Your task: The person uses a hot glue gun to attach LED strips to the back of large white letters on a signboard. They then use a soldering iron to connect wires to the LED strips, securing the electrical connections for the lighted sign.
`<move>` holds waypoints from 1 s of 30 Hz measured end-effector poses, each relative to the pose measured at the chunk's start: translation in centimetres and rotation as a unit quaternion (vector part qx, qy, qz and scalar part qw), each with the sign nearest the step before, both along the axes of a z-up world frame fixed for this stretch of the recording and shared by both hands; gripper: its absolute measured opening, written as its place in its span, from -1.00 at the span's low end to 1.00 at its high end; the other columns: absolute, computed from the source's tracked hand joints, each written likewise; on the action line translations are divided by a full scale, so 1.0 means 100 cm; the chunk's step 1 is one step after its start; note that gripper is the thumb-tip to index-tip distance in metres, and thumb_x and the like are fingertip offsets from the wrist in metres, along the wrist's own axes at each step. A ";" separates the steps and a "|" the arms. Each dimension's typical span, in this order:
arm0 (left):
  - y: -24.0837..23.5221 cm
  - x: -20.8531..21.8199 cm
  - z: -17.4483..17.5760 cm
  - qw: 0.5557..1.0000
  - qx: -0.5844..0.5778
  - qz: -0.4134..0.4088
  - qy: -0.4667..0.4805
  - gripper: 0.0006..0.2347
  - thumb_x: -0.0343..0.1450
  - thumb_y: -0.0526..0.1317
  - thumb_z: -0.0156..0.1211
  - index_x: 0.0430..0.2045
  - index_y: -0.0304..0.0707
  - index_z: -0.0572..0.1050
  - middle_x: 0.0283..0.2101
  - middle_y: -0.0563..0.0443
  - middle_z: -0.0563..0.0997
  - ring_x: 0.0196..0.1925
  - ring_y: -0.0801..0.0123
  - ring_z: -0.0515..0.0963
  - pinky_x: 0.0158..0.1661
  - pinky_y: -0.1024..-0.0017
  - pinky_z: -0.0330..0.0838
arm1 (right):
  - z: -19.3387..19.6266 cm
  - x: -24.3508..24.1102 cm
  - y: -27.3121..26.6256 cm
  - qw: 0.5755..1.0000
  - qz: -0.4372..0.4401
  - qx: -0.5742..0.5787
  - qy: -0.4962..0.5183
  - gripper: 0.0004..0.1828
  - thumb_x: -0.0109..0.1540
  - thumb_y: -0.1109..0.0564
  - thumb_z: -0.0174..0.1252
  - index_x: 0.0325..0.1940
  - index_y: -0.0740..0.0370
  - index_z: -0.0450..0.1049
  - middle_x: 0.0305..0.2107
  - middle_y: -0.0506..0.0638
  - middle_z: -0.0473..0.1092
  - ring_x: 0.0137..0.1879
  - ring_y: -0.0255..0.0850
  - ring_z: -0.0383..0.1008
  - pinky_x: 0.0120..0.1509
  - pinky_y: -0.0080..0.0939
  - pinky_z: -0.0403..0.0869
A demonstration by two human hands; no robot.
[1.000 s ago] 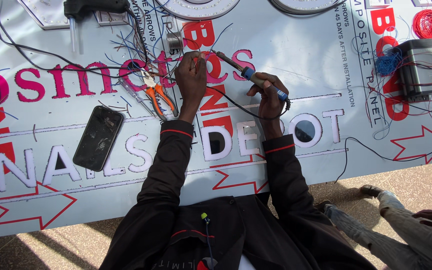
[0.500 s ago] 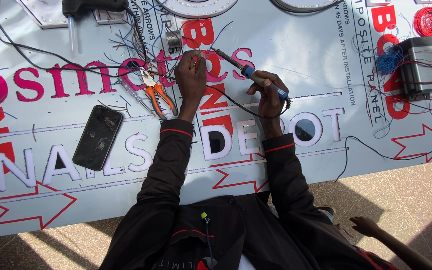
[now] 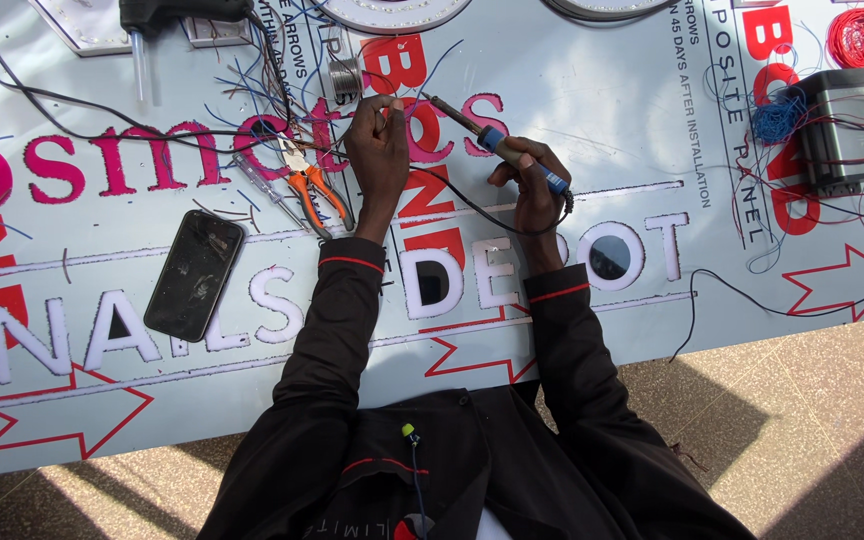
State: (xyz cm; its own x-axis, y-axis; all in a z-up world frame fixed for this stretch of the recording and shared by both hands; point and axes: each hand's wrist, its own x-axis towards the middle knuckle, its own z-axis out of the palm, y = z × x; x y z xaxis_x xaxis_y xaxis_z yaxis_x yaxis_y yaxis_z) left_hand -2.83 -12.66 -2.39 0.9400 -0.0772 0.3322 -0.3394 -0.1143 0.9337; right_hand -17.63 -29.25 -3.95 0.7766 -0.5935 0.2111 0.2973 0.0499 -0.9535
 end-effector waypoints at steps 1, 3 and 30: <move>0.000 0.000 0.002 1.000 -0.004 -0.003 0.002 -0.88 0.67 -0.17 0.23 -0.11 -0.21 0.61 -0.48 0.11 0.51 -0.49 0.55 0.29 -0.47 0.49 0.21 | 0.000 0.001 0.002 1.000 0.004 -0.013 0.002 -0.57 0.48 -0.07 0.22 0.21 0.32 0.64 -0.31 0.21 0.59 -0.29 0.02 0.68 -0.14 -0.15 0.63; 0.001 -0.001 0.005 1.000 -0.007 -0.006 0.003 -0.87 0.68 -0.16 0.21 -0.11 -0.20 0.60 -0.49 0.13 0.46 -0.49 0.55 0.24 -0.47 0.49 0.16 | 0.001 0.003 0.005 1.000 0.008 -0.026 0.003 -0.57 0.49 -0.06 0.20 0.23 0.36 0.63 -0.36 0.24 0.58 -0.29 0.04 0.68 -0.14 -0.15 0.64; -0.002 -0.003 -0.003 0.990 0.111 -0.077 -0.044 -0.90 0.67 -0.22 0.20 -0.03 -0.15 0.63 -0.26 -0.19 0.75 -0.12 -0.09 0.80 -0.04 -0.01 0.64 | 0.009 -0.001 -0.017 0.992 -0.113 -0.032 -0.048 -0.52 0.56 -0.11 0.04 0.33 0.29 0.58 -0.37 0.29 0.60 -0.15 -0.04 0.73 -0.15 -0.20 0.68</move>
